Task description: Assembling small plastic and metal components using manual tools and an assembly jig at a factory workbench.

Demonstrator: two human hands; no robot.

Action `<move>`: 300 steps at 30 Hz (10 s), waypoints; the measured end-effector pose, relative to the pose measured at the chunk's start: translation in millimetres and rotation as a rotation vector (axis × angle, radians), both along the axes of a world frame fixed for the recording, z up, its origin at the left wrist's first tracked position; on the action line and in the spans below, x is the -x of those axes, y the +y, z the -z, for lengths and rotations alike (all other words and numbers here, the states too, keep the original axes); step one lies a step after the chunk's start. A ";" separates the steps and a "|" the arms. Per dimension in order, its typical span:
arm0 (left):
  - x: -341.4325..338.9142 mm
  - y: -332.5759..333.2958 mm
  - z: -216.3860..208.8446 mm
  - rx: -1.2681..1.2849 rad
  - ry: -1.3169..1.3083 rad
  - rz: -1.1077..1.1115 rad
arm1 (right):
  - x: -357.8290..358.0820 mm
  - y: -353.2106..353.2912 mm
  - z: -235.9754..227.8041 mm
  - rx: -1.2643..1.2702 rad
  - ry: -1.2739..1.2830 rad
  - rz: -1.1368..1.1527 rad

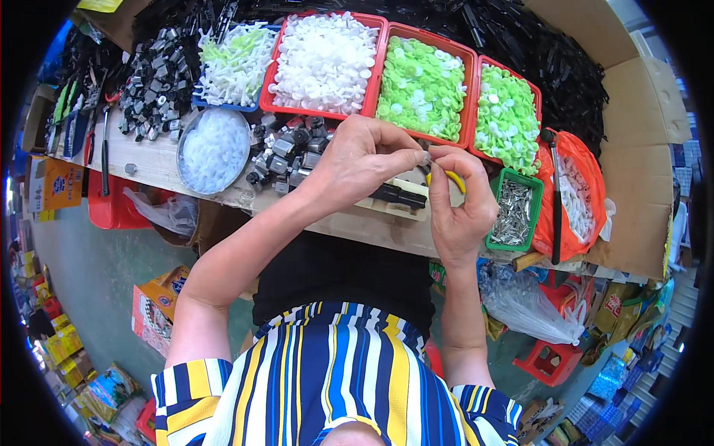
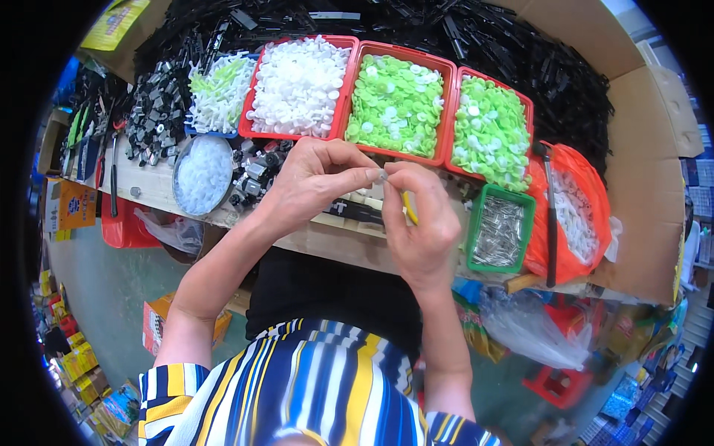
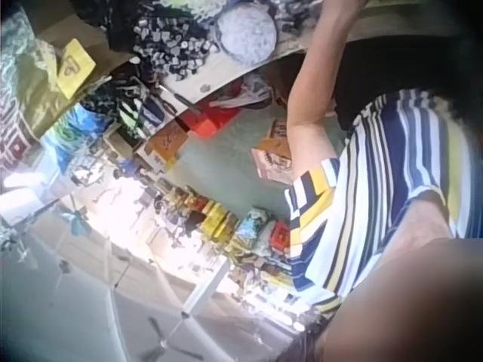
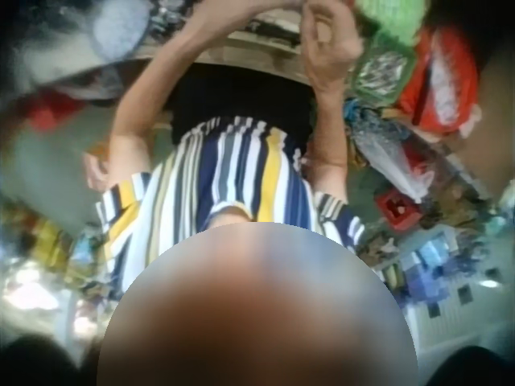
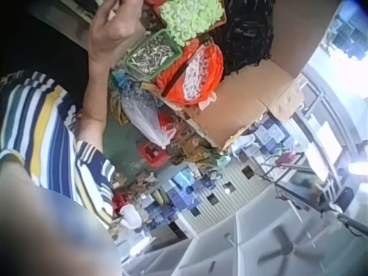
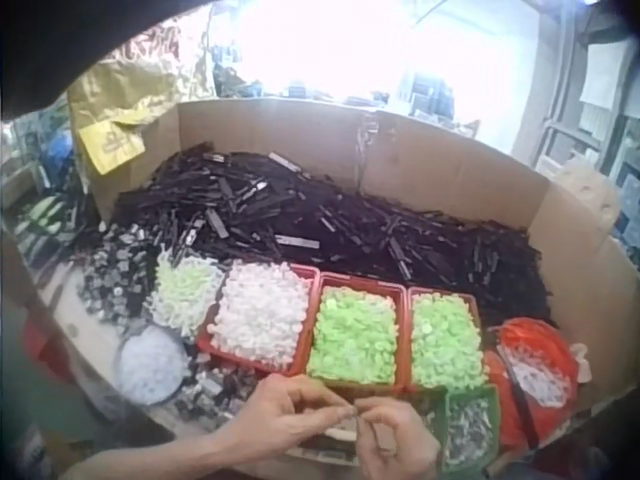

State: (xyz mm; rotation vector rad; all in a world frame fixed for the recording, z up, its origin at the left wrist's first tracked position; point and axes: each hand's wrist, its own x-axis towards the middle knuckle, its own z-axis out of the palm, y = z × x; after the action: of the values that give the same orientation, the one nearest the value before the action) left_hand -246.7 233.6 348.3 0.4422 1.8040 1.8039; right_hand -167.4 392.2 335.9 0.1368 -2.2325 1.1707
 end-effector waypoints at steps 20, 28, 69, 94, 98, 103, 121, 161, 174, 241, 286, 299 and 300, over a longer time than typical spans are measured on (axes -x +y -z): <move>-14.1 4.6 -0.3 0.051 -0.084 -0.015 | -11.6 9.8 -2.6 -0.039 -0.025 -0.069; -9.4 -1.3 3.0 0.090 0.025 -0.037 | -3.8 4.3 -2.0 -0.276 0.068 -0.077; -119.1 -91.3 16.1 -0.444 -0.104 -0.210 | -90.1 -21.3 -145.1 0.912 0.285 -1.749; -141.8 -108.4 10.4 -0.414 -0.058 -0.319 | -51.2 -93.9 -154.1 0.758 0.180 -1.952; -139.3 -101.7 13.9 -0.432 -0.074 -0.283 | -49.3 -90.9 -154.0 0.717 0.172 -1.942; -133.7 -97.6 12.0 -0.459 -0.125 -0.242 | -47.1 -81.2 -157.2 0.661 0.156 -1.931; -111.3 -79.5 27.7 -0.421 -0.189 -0.157 | -40.1 -27.7 -155.1 0.469 0.016 -1.832; -83.4 -37.0 68.5 0.473 1.065 -0.372 | -2.5 -15.1 54.3 -0.229 -0.122 -0.167; -71.0 -39.3 83.0 0.624 1.406 -0.211 | -2.4 -15.1 51.7 -0.282 -0.141 -0.155; 33.1 83.2 21.5 0.260 1.422 0.073 | -56.7 143.7 29.9 -0.471 -0.373 0.306; 76.2 157.0 26.7 0.261 1.636 0.236 | 124.7 151.5 16.1 0.197 0.141 0.246; 24.1 136.9 3.0 0.312 1.638 0.308 | 43.7 175.0 -53.9 0.331 0.066 0.115; 35.0 151.2 0.5 0.243 1.674 0.288 | 39.4 186.7 -59.2 0.308 0.122 0.084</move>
State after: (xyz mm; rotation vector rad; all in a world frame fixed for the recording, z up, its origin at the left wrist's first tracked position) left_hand -281.7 384.8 347.7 2.4059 2.5254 0.7699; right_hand -206.9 578.9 395.1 -0.0103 -1.9082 1.4038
